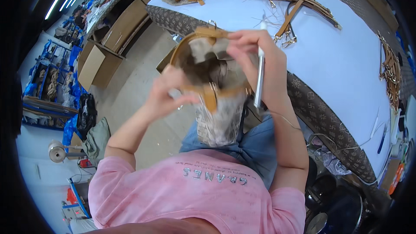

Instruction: Applying edge finishing liquid to the leather trim of a handbag using an applicator pen.

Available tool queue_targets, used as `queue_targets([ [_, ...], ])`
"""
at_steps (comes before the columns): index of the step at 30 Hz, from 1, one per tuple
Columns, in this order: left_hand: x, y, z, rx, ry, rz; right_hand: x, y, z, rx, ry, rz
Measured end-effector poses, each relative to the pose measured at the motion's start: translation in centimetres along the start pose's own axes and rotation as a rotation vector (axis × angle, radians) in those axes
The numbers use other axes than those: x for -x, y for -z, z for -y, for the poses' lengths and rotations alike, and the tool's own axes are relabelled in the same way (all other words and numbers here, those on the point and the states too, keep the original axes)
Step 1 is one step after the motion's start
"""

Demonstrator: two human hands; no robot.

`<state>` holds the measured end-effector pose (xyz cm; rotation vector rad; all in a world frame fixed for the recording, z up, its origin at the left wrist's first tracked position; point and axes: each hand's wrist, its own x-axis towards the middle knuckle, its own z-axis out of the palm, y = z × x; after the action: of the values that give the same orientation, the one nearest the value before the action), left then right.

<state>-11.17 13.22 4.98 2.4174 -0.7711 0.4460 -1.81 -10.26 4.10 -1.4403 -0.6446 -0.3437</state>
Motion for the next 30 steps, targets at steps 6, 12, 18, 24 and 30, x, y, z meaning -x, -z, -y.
queue_targets([
  [6,-2.0,2.1,1.3,0.251,0.242,-0.015,1.5,0.7,0.5,0.171,0.136,0.228],
  [12,-2.3,2.7,-0.5,0.359,0.322,0.036,2.3,0.7,0.5,0.334,0.043,0.212],
  [18,-2.1,1.7,-1.1,0.093,0.137,-0.024,3.7,1.0,-0.5,0.392,0.113,0.213],
  [24,-1.1,-0.9,-0.3,-0.274,-0.274,-0.083,5.0,0.8,-0.7,0.139,0.176,0.230],
  [30,0.7,-3.4,-0.9,-0.309,-0.406,-0.033,7.6,1.2,-1.0,0.012,0.183,0.378],
])
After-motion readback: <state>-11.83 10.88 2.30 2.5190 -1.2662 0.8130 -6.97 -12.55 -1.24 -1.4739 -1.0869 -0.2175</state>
